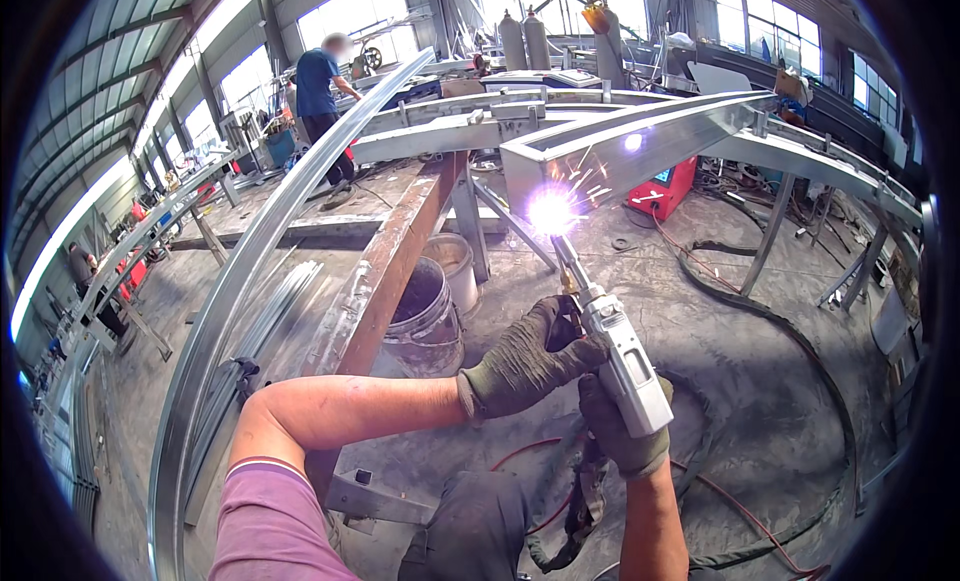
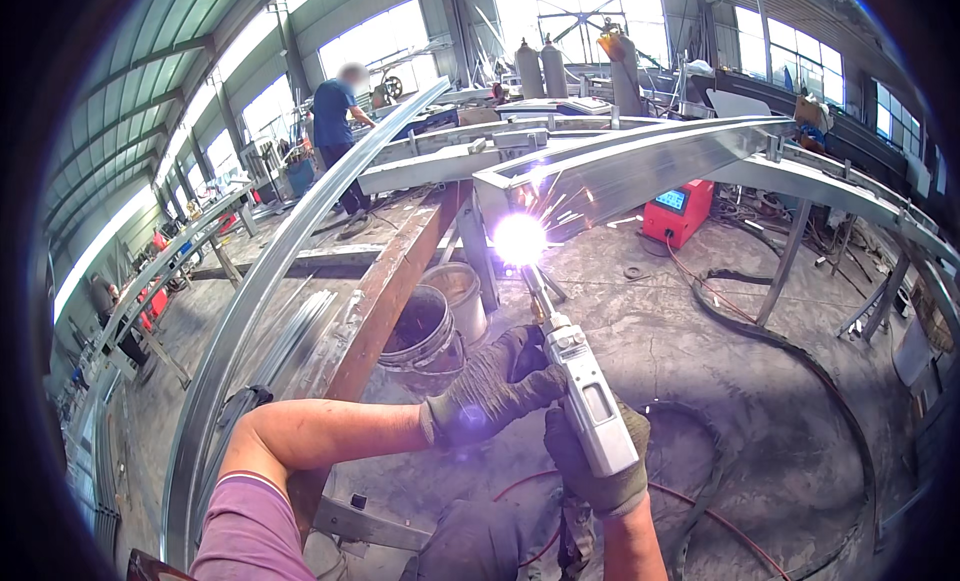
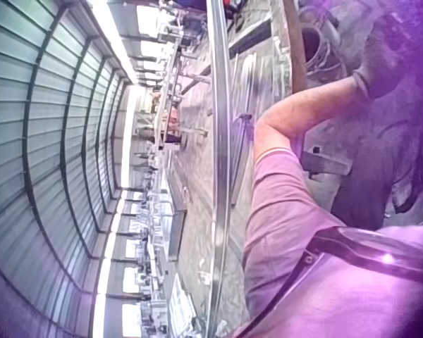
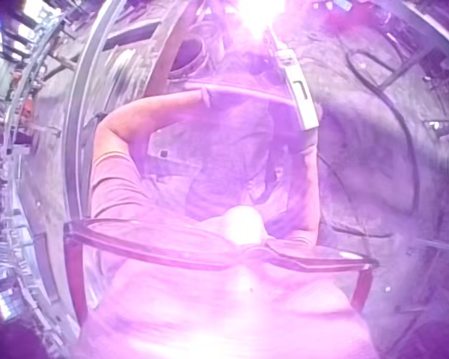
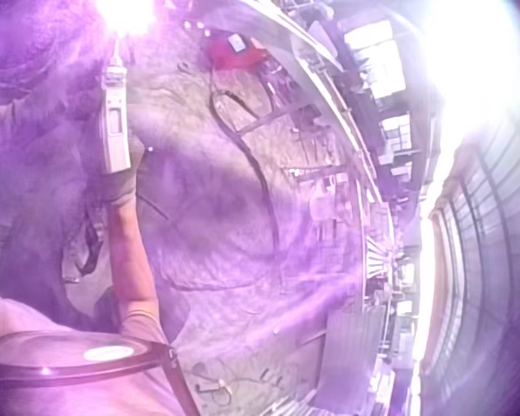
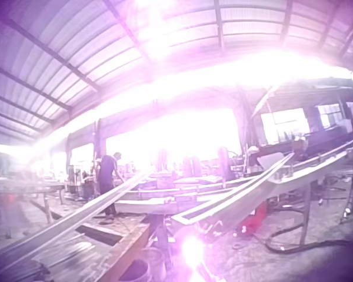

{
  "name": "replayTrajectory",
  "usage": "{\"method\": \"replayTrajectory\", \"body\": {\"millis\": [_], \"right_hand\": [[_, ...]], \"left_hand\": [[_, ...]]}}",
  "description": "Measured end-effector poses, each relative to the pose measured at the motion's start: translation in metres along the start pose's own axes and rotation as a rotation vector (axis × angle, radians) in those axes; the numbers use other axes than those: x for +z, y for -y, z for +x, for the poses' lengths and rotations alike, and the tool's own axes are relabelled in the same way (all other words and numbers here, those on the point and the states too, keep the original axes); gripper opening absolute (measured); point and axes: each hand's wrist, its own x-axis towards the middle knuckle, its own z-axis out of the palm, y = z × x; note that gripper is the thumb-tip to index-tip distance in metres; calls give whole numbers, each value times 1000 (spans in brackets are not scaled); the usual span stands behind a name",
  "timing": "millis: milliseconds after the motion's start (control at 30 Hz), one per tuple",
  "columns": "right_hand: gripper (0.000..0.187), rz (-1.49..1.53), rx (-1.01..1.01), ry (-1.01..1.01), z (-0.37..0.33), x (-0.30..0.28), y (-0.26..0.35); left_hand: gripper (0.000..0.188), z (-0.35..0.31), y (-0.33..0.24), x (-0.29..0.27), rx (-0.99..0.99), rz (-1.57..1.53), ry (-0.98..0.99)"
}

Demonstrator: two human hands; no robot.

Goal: The person welds metal frame components using a welding torch, creating bright sparks. They handle metal bars, align them on a workbench, and use a hammer to adjust joints before welding. The person also moves and stacks metal bars within the workshop.

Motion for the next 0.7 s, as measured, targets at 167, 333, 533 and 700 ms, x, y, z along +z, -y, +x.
{"method": "replayTrajectory", "body": {"millis": [167, 333, 533, 700], "right_hand": [[8, -68, -34, 3, -1, -4, -1], [6, -69, -8, 23, -1, -4, -1], [6, -18, 97, 30, -5, -5, 3], [7, 41, 156, 12, -8, -6, 10]], "left_hand": [[65, -3, -14, 7, -88, -15, -14], [59, -4, 2, 4, -3, -9, -16], [68, -2, 8, 4, -48, -49, -7], [61, -6, 4, 5, -88, -18, -11]]}}
